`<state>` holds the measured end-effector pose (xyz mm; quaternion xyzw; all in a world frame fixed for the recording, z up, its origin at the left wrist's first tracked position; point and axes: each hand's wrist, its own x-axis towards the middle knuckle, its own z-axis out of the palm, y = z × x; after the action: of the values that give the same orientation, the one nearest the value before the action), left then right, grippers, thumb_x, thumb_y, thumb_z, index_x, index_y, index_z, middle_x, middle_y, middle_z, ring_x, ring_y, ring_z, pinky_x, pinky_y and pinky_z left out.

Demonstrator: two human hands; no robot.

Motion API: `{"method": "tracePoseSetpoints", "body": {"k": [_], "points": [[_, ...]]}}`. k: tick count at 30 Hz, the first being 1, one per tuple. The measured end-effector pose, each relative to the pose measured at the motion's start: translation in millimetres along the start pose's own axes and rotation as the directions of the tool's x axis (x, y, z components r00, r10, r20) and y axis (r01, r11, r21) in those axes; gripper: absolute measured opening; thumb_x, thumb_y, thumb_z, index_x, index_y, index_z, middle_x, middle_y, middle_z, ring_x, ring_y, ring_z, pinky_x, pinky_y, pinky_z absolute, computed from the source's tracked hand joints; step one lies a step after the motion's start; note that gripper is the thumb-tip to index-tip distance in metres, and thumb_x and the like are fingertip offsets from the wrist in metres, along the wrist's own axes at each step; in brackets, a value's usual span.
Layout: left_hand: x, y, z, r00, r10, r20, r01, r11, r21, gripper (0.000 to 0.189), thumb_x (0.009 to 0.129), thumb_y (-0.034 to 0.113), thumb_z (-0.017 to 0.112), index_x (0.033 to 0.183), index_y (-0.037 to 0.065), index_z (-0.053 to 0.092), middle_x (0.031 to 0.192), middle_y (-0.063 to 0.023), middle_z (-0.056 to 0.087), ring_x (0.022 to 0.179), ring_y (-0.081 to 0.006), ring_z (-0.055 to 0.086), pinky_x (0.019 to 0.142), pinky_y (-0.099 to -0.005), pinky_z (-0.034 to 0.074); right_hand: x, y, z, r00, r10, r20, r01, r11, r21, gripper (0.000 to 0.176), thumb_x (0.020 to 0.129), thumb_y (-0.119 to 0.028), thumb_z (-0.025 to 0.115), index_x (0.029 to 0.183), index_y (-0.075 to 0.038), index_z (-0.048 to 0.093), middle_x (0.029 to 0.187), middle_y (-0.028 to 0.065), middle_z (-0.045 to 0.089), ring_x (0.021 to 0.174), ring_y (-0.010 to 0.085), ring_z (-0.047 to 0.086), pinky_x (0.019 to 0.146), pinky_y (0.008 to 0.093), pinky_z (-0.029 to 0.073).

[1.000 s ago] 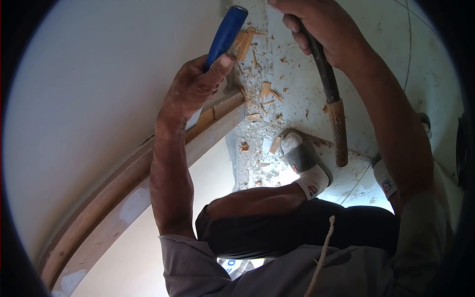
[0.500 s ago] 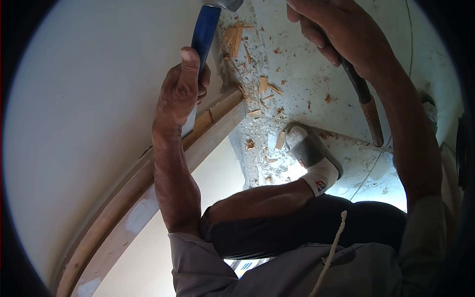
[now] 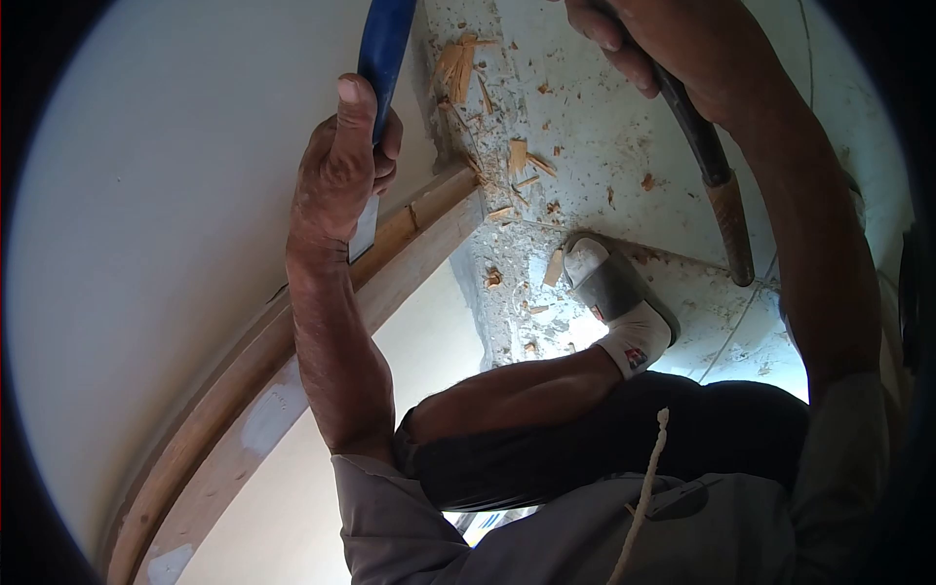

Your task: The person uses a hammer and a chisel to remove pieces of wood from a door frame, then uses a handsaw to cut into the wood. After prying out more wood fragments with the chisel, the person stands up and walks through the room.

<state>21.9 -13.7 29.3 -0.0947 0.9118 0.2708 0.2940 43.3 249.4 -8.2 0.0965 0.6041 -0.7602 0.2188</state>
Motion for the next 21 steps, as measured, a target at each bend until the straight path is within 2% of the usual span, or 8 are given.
{"method": "tracePoseSetpoints", "body": {"k": [5,8,10,11,13,15,17,21], "points": [[3,1,2,1.000,-0.027,-0.004,0.027,0.999,-0.019,0.083,0.077,0.089,0.031,0.061,0.009,0.046,0.048,0.0027,0.031,0.045,-0.0105,0.034,0.047,-0.0276,0.029,7,5,-6,0.985,-0.126,-0.122,0.124,0.992,-0.026,0.048,0.098,-0.048,0.045,0.077,-0.005,0.050,0.052,0.0014,0.044,0.036,0.0099,0.040,0.035,0.0271,0.034],[4,-2,2,0.999,-0.051,-0.001,0.051,0.999,-0.012,0.082,0.077,0.089,0.033,0.061,0.009,0.045,0.048,0.0028,0.031,0.045,-0.0105,0.034,0.046,-0.0276,0.029,17,12,-11,0.993,-0.115,-0.004,0.115,0.991,-0.069,0.047,0.098,-0.045,0.045,0.075,-0.005,0.050,0.051,0.0015,0.042,0.035,0.0109,0.040,0.034,0.0279,0.033],[5,-1,2,0.998,-0.059,-0.006,0.059,0.998,-0.008,0.082,0.077,0.089,0.034,0.061,0.009,0.045,0.048,0.0027,0.032,0.045,-0.0106,0.034,0.046,-0.0277,0.029,14,2,-12,0.995,-0.085,0.054,0.097,0.955,-0.281,0.045,0.097,-0.043,0.045,0.074,-0.005,0.049,0.050,0.0014,0.041,0.034,0.0118,0.039,0.034,0.0287,0.032],[5,-2,3,0.998,-0.068,-0.014,0.068,0.998,-0.006,0.082,0.076,0.089,0.034,0.060,0.009,0.045,0.048,0.0027,0.032,0.045,-0.0106,0.034,0.046,-0.0278,0.029,16,-3,-14,0.995,-0.084,0.054,0.096,0.955,-0.279,0.045,0.097,-0.043,0.045,0.074,-0.005,0.049,0.050,0.0014,0.041,0.034,0.0118,0.039,0.034,0.0287,0.032],[3,-1,4,0.997,-0.065,-0.037,0.065,0.998,0.000,0.082,0.077,0.089,0.035,0.060,0.009,0.045,0.048,0.0026,0.032,0.045,-0.0107,0.034,0.045,-0.0278,0.029,19,-8,-16,1.000,0.027,0.007,-0.027,1.000,-0.008,0.045,0.097,-0.043,0.044,0.073,-0.006,0.049,0.050,0.0005,0.040,0.035,0.0117,0.038,0.035,0.0290,0.032],[2,-1,3,0.997,-0.053,-0.065,0.053,0.999,0.005,0.082,0.077,0.089,0.035,0.060,0.009,0.045,0.048,0.0026,0.032,0.045,-0.0107,0.035,0.045,-0.0278,0.029,19,-4,-13,0.998,-0.066,-0.023,0.065,0.997,-0.031,0.044,0.097,-0.043,0.044,0.073,-0.006,0.048,0.050,0.0001,0.039,0.035,0.0113,0.037,0.036,0.0290,0.033],[2,-3,2,0.998,-0.032,-0.051,0.032,0.999,-0.007,0.082,0.077,0.088,0.035,0.059,0.009,0.045,0.048,0.0023,0.033,0.045,-0.0108,0.036,0.046,-0.0279,0.030,20,-7,-6,0.999,0.051,-0.016,-0.054,0.971,-0.233,0.043,0.098,-0.040,0.044,0.072,-0.006,0.048,0.049,0.0000,0.040,0.034,0.0112,0.036,0.036,0.0290,0.033],[-1,0,3,0.998,-0.035,-0.048,0.036,0.999,0.026,0.082,0.077,0.088,0.035,0.059,0.009,0.045,0.049,0.0021,0.034,0.045,-0.0109,0.037,0.046,-0.0278,0.030,16,-2,-5,0.998,0.055,-0.010,-0.056,0.989,-0.139,0.043,0.098,-0.039,0.045,0.072,-0.006,0.049,0.050,-0.0001,0.040,0.033,0.0114,0.037,0.035,0.0293,0.033]]}}
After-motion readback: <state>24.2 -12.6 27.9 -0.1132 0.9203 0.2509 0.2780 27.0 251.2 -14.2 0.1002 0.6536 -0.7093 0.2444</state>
